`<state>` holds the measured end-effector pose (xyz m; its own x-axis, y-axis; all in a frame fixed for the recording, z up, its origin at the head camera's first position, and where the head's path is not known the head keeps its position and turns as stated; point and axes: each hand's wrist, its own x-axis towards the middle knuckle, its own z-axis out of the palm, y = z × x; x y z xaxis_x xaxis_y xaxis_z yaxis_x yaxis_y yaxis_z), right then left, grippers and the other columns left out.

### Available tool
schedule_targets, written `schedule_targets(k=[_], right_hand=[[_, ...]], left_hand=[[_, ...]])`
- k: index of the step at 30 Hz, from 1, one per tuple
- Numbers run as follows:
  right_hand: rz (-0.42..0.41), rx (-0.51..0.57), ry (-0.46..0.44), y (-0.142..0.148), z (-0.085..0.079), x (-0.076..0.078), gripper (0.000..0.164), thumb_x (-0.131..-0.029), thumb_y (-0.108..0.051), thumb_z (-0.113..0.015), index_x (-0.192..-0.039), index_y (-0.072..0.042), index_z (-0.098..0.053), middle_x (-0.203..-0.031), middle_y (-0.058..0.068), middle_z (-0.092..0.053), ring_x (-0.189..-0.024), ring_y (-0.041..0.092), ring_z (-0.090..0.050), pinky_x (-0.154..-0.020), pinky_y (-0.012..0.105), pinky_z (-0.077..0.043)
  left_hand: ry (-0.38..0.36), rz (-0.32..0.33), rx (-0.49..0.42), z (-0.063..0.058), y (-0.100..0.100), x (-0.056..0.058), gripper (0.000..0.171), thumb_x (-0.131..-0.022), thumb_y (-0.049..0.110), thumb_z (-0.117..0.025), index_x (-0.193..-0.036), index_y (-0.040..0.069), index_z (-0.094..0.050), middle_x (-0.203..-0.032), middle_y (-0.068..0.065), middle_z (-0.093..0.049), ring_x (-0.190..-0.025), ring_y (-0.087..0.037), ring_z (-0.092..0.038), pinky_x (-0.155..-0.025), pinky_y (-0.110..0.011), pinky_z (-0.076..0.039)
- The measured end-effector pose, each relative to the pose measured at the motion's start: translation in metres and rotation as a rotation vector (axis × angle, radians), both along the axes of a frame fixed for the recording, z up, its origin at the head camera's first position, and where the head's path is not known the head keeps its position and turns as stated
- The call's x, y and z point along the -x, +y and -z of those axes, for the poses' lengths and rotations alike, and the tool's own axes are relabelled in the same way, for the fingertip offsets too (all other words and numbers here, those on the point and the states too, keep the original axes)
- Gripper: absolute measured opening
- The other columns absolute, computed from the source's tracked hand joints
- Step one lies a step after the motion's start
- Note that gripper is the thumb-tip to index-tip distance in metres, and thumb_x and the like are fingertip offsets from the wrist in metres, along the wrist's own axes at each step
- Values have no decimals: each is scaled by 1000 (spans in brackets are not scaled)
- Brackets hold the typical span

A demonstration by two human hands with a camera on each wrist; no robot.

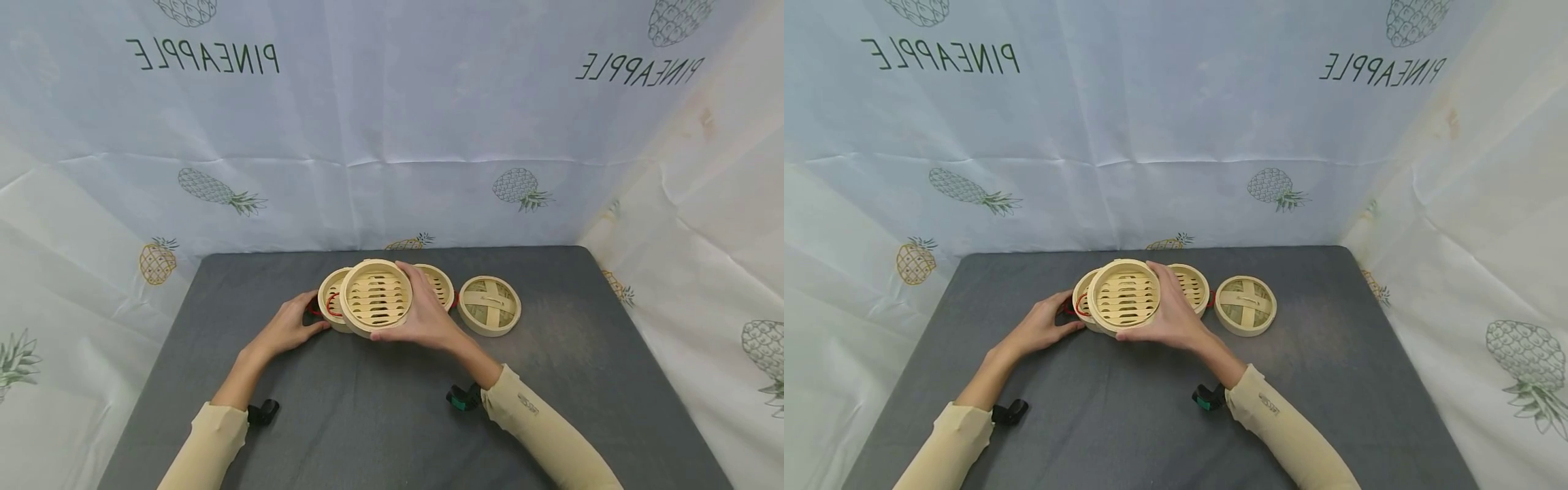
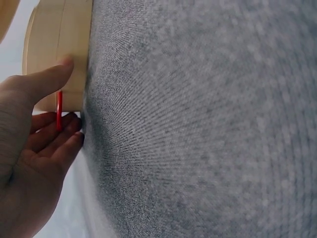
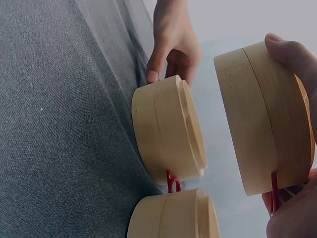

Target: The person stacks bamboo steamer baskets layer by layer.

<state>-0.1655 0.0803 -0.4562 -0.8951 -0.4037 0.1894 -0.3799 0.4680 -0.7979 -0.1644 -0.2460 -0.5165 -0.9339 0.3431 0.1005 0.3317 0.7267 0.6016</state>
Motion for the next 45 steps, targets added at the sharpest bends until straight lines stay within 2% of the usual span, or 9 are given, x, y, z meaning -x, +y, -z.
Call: schedule_targets(k=[5,15,21,34,45], right_hand=[[9,-7,-12,-2,3,3,131,-65,-47,-105,-170,-25,-29,-168,6,-40,-157,32,-40,-123,65,-40],[2,1,-22,-11,5,10,131,-64,-46,-105,-169,-20,-30,-166,6,-42,-151,30,-47,-122,60,-44],[5,7,-49,-17,8,13,135,-63,-46,-105,-170,-19,-28,-168,7,-40,-153,29,-46,-125,57,-43],[1,16,-66,-29,16,21,133,-66,-45,-103,-171,-19,-27,-169,11,-38,-152,32,-47,-124,58,-43],[13,3,-72,-38,19,28,130,-67,-46,-102,-170,-16,-29,-168,11,-39,-152,31,-45,-127,58,-40]], left_hand=[[-8,-4,-4,-1,1,-1,71,-98,21,-84,-154,-6,-51,-143,-28,-66,-127,-42,-68,-107,-62,-56],[-3,2,-17,1,1,0,73,-95,18,-86,-156,-4,-51,-141,-24,-68,-122,-37,-70,-105,-58,-58],[7,4,-28,1,0,1,75,-95,17,-86,-157,-2,-50,-146,-23,-66,-129,-38,-68,-109,-60,-56],[-2,-6,-19,3,-1,2,78,-94,18,-87,-158,-4,-48,-150,-26,-63,-133,-41,-67,-112,-60,-54],[-1,4,-33,3,-2,3,78,-93,17,-87,-159,-1,-48,-143,-22,-68,-123,-36,-70,-105,-57,-58]])
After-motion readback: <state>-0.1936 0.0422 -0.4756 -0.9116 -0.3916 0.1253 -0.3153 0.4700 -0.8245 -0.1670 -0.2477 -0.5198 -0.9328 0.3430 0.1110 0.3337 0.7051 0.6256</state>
